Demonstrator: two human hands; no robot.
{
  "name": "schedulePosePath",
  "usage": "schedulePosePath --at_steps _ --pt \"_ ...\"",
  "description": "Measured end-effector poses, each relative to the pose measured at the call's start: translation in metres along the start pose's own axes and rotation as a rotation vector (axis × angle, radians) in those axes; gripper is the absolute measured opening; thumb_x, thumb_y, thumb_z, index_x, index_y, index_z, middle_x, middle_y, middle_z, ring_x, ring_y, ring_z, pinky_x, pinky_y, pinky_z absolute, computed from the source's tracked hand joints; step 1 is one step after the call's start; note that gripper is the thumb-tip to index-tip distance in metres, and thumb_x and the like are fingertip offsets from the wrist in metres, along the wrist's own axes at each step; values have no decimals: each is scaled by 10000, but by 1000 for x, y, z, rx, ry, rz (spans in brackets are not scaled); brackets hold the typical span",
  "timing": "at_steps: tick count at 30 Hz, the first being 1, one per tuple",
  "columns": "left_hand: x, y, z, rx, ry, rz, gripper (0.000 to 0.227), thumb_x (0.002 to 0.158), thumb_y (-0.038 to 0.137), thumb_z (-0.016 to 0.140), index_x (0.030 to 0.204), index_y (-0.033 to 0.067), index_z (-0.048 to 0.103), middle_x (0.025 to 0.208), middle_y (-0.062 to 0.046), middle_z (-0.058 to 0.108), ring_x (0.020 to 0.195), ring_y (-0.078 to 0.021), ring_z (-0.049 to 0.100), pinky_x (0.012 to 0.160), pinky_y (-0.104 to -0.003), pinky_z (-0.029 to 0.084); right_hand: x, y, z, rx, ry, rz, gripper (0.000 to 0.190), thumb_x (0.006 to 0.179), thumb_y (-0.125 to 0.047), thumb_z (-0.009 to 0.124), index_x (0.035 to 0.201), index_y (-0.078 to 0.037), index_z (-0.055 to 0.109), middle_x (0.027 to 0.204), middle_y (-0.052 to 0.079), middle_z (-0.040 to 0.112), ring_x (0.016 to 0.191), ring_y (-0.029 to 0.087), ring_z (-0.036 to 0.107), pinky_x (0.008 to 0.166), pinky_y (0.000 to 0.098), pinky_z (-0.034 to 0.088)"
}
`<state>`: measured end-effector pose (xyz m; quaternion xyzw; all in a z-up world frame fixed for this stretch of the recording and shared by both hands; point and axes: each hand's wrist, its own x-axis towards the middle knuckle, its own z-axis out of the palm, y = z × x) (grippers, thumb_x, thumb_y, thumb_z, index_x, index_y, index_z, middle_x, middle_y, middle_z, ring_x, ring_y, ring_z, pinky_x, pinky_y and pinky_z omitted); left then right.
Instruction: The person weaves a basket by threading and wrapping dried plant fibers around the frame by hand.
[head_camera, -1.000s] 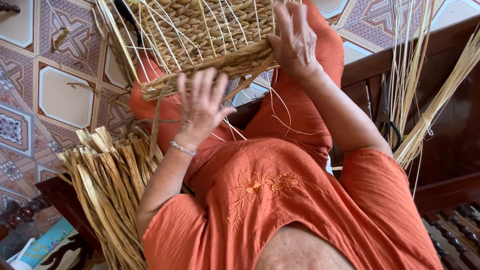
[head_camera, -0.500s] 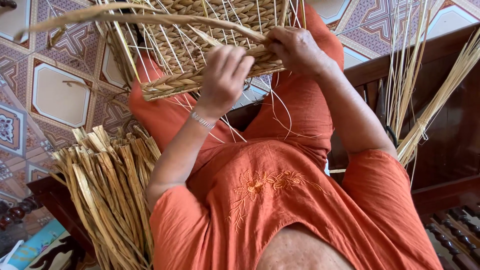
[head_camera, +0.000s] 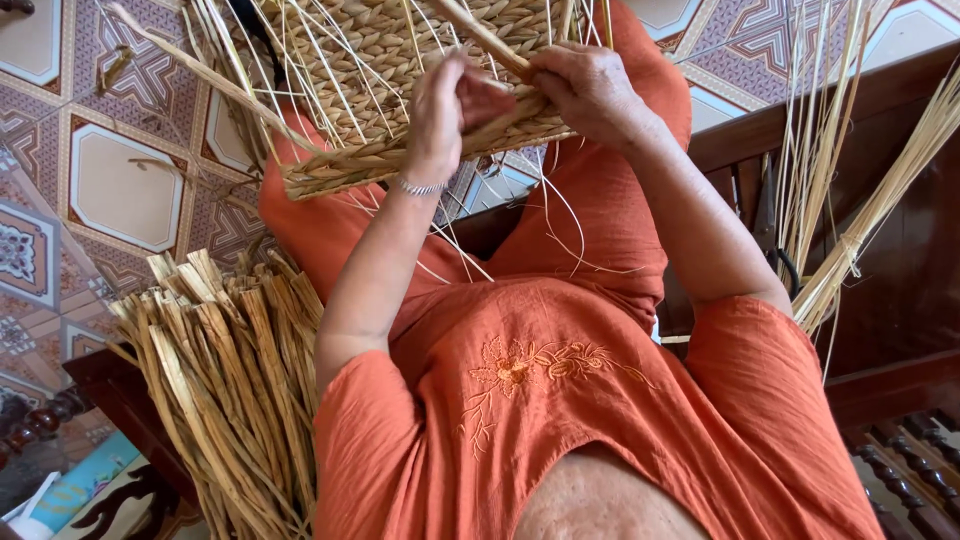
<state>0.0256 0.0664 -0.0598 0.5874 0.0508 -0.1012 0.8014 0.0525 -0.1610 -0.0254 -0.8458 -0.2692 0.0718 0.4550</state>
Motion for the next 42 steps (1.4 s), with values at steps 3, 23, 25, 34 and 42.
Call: schedulePosePath --at_steps 3,23,25,34,42 --pt "-41 19 12 -17 -1 -60 341 1064 279 510 991 15 715 914 -159 780 746 -223 672 711 -366 573 10 -9 6 -74 64 -5 102 972 -59 734 1071 -39 724 913 119 716 790 265 718 707 387 561" --pt "-77 7 -50 1591 -43 550 203 1012 244 871 1009 96 731 1427 -42 505 1336 -236 460 1244 -532 297 1 24 48 -269 154 234 208 1015 -180 765 1166 -73 670 816 69 698 718 203 695 615 373 561" --pt "-85 55 -22 1574 145 732 406 822 294 825 1099 2 771 1385 -165 509 1259 -297 467 1092 -570 351 1 17 52 -323 334 -50 604 916 -39 740 1454 49 479 1023 119 679 859 227 697 623 345 559" --pt "-126 33 -93 1704 -21 405 199 1126 293 737 1039 115 729 933 -58 702 876 -186 625 817 -376 413 6 -1 20 -224 -82 -176 144 1046 -98 742 1179 -53 709 1064 97 710 954 295 719 860 423 592" --pt "-83 75 -14 1590 320 921 157 996 176 784 1122 109 720 1105 -95 654 1083 -256 588 970 -437 470 9 -13 19 -152 -69 -107 72 1033 -85 687 1094 -48 674 974 125 736 895 311 724 820 446 579"
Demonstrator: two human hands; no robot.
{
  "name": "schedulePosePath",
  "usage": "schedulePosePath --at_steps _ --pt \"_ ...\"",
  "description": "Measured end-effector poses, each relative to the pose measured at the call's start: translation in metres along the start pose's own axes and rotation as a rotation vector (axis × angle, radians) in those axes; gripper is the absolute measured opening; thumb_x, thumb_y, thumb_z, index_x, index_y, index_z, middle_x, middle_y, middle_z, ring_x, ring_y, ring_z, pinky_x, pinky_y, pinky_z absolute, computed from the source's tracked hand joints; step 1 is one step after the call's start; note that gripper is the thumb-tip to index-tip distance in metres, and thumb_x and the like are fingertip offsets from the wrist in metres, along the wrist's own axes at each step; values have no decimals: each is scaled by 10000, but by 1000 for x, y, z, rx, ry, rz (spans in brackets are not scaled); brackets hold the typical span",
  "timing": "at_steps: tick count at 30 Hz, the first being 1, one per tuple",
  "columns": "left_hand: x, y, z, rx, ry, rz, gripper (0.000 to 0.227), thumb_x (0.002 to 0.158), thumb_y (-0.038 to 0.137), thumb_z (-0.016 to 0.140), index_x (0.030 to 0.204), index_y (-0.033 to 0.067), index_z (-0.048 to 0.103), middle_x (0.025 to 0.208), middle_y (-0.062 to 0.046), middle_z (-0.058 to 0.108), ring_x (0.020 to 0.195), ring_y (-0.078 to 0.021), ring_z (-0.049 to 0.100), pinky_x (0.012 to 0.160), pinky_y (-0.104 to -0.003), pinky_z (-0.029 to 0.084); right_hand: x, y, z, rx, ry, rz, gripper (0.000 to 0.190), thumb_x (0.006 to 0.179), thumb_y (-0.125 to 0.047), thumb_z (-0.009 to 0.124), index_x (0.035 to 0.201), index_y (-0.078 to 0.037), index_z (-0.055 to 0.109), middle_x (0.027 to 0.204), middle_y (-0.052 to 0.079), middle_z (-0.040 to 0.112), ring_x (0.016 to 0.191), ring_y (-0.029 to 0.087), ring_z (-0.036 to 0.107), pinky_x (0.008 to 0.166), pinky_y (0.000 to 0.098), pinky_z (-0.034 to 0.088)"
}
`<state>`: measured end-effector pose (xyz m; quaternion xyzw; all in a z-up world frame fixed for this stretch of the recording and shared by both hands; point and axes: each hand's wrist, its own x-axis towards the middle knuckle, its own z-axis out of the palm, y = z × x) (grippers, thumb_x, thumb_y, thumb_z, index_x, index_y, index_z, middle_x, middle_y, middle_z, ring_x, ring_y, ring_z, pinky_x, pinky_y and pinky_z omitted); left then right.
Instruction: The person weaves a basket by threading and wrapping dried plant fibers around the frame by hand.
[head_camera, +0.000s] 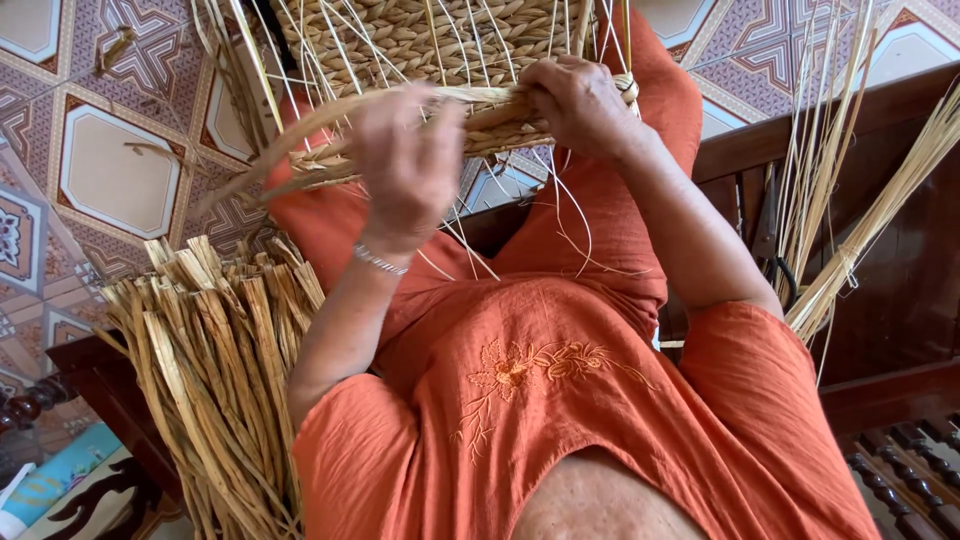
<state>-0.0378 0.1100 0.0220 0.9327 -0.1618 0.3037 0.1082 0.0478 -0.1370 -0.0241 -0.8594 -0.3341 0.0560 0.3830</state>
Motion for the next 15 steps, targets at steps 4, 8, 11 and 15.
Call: schedulePosePath --at_steps 4,8,11,15 --pt "-2 5 82 -318 -472 -125 142 1012 51 684 1128 -30 691 942 -109 704 813 -206 660 698 -351 548 -3 -2 -9 129 -24 66 67 1058 -73 632 1103 -24 627 985 137 719 895 311 729 774 422 579" --pt "-6 -15 178 -408 -698 -345 129 918 6 670 1033 -50 689 761 -72 699 500 -138 590 417 -303 500 -1 -3 -7 102 -18 88 81 1042 -64 638 1105 -14 636 947 157 707 855 319 722 730 427 568" --pt "13 -11 166 -668 -295 -421 214 915 166 801 1025 -2 727 662 -67 731 487 -134 615 444 -280 496 -1 1 -2 82 2 116 102 1073 -121 682 1063 -27 642 899 147 709 809 313 717 697 437 556" --pt "14 -3 107 -1400 -81 -880 163 982 129 639 917 -19 619 777 -155 714 619 -207 696 541 -364 620 -1 8 10 129 74 138 51 1061 -83 653 1082 -38 643 919 107 718 825 265 733 719 408 580"
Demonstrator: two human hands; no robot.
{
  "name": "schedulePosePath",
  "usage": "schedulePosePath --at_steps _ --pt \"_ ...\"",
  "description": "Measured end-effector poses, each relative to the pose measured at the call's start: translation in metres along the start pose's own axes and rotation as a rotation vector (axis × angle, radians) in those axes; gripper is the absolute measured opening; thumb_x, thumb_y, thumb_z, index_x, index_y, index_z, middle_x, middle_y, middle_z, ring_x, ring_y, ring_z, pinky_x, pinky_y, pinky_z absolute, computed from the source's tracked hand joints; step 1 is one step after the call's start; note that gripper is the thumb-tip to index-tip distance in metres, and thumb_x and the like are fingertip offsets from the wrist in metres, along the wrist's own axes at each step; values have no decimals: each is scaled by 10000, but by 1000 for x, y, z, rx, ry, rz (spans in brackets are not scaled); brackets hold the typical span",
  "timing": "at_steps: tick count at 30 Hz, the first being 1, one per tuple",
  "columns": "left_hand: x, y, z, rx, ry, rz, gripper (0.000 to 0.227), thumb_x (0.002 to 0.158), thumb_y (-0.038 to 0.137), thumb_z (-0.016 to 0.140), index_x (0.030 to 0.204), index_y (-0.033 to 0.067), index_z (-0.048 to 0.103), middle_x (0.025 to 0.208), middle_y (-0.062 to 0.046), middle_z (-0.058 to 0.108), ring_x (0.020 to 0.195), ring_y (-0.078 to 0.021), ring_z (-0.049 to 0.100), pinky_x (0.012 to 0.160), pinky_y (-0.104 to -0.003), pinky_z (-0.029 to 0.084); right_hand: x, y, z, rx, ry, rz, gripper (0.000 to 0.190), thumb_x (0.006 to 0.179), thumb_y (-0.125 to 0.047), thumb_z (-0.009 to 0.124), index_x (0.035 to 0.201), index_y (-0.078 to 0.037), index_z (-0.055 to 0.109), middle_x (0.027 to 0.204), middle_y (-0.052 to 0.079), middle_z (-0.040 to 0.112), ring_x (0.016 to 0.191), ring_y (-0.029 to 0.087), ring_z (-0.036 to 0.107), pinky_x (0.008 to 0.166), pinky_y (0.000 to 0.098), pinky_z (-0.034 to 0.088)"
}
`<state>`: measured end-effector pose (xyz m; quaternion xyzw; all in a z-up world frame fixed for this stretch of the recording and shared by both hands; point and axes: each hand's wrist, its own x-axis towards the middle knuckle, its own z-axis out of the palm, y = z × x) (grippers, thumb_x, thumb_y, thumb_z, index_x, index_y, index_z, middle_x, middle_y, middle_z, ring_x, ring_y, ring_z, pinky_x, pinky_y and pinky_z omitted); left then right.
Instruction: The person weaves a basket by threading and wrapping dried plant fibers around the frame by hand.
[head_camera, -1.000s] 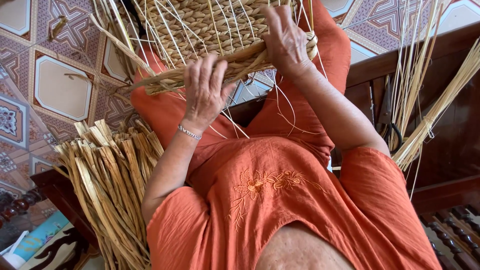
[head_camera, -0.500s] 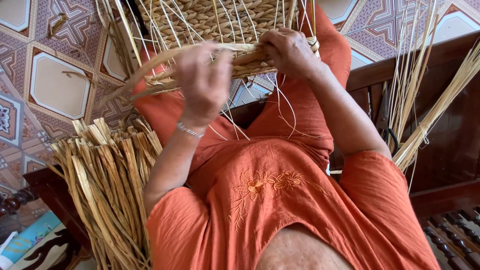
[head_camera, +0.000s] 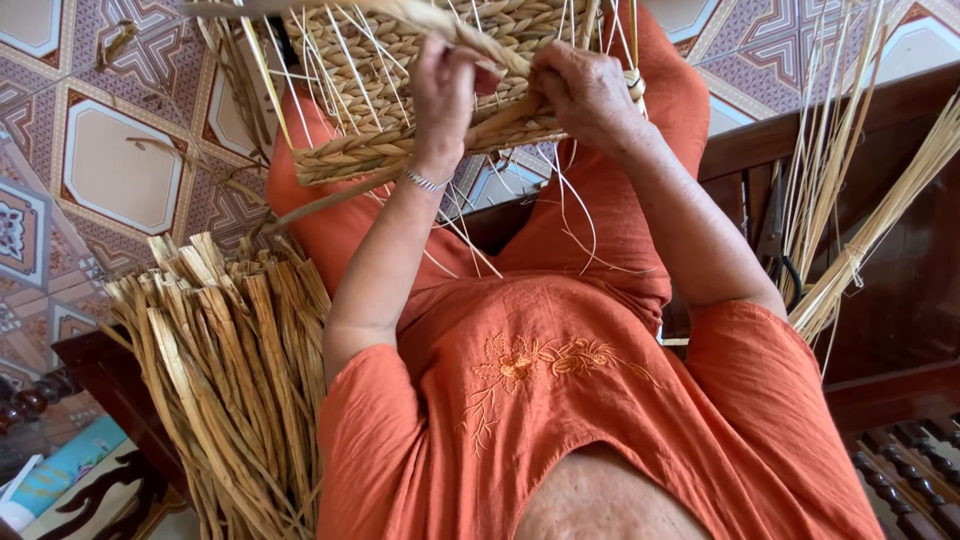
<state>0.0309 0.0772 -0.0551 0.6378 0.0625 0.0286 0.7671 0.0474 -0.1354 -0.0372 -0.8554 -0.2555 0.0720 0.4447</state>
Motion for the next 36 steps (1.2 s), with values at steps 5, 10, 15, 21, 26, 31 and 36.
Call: schedulePosePath --at_steps 5,10,15,21,26,31,36 --pt "-63 38 -11 -577 -61 -410 381 1027 319 466 916 -14 614 919 -232 770 800 -280 795 799 -444 682 10 -11 11 -195 115 -58 84 976 -129 764 981 -55 725 868 108 680 717 261 683 600 404 533" --pt "-66 76 -17 294 -166 -195 464 1031 415 477 1151 36 717 1133 -173 808 688 -299 474 633 -365 414 8 -3 4 -228 -55 -171 133 884 -66 718 987 -137 763 899 49 703 862 256 711 751 406 578" --pt "-47 59 -44 1084 -112 592 573 843 341 793 1246 -17 597 1411 -181 519 1306 -340 493 1100 -542 387 8 -21 -3 -181 -17 -226 103 958 -134 733 1055 -99 728 913 59 724 837 245 719 749 405 575" --pt "-71 -3 -85 1336 -122 430 276 901 251 870 987 152 628 1189 -56 585 1151 -267 575 997 -493 519 2 9 24 -164 164 -70 67 994 -71 661 932 -46 659 796 76 702 720 227 707 670 388 558" --pt "-87 -13 -90 1229 -125 245 272 1080 280 844 1204 166 630 1143 -56 535 1049 -240 587 866 -429 566 -3 44 53 -244 234 17 76 1018 -43 637 958 -88 626 758 32 693 622 149 670 590 325 546" --pt "-99 64 -54 1178 -231 769 987 706 730 691 1476 176 417 1452 -167 381 1183 -328 530 901 -536 487 12 -4 37 -397 398 -149 497 820 51 568 1309 12 488 955 116 638 740 175 648 512 306 498" --pt "-100 -2 -83 984 -257 582 569 948 533 687 1413 221 585 1350 -89 620 1194 -272 617 1018 -488 545 13 17 55 -370 273 -204 177 1001 70 600 1104 -66 643 1003 128 638 785 202 661 555 288 544"
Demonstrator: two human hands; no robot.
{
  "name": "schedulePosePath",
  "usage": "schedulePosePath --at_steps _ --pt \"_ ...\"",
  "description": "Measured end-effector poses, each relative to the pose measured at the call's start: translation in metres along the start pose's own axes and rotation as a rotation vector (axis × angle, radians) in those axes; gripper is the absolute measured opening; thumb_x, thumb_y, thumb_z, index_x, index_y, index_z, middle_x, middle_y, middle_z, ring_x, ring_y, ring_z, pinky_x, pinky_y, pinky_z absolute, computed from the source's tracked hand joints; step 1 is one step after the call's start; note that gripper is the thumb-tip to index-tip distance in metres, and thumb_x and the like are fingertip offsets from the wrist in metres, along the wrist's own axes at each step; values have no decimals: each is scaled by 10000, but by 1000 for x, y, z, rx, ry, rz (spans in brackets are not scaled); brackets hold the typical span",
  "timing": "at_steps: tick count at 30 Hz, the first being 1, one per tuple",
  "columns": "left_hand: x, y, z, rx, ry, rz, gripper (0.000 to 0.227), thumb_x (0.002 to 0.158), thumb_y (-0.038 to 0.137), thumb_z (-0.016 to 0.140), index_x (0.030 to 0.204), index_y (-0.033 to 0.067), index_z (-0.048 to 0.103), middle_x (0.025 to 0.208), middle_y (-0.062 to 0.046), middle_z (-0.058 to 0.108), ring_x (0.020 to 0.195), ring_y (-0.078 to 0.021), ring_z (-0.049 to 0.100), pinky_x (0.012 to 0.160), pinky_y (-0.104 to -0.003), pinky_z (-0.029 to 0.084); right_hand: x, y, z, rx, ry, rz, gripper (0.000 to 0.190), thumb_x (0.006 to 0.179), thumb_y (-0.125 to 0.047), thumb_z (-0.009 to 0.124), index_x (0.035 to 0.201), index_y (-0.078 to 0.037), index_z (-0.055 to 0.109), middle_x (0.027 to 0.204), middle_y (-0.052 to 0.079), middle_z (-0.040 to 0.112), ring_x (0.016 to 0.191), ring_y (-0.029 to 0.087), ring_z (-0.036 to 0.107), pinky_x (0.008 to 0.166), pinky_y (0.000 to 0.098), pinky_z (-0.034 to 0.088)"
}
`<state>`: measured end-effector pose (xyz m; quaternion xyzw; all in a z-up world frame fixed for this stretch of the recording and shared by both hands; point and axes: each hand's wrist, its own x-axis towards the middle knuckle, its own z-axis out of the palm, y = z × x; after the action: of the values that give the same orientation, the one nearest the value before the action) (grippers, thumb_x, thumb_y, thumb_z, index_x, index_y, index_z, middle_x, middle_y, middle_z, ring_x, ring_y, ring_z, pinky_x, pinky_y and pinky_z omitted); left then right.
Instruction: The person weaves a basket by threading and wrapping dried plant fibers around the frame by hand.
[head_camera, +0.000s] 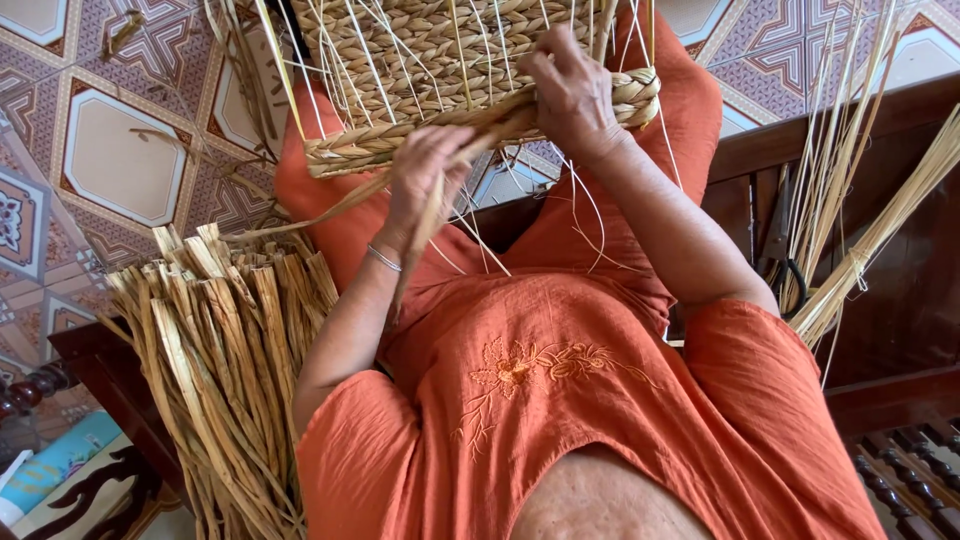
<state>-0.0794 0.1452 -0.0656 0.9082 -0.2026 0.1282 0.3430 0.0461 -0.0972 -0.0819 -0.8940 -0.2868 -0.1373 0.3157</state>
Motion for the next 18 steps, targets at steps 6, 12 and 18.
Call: schedulePosePath --at_steps 6,12,18 --pt "35 -9 -21 -711 208 -634 241 1016 315 713 1081 94 782 971 -72 751 826 -157 699 696 -291 595 23 -13 -55 294 -353 -54 166 1022 -67 681 1179 -21 710 1028 141 728 923 285 706 826 426 582" --pt "80 -43 27 -805 52 -543 178 947 125 713 1109 50 706 887 -31 716 732 -102 656 624 -246 569 18 -12 -48 297 -396 31 112 1009 -42 644 1114 -24 681 992 161 716 951 337 708 870 451 558" --pt "109 -53 90 30 -127 -180 155 1024 197 725 909 95 698 739 -14 700 576 -106 642 462 -280 513 15 -9 -55 393 -459 152 113 1035 -31 593 1146 -21 605 993 150 700 911 317 714 792 431 564"
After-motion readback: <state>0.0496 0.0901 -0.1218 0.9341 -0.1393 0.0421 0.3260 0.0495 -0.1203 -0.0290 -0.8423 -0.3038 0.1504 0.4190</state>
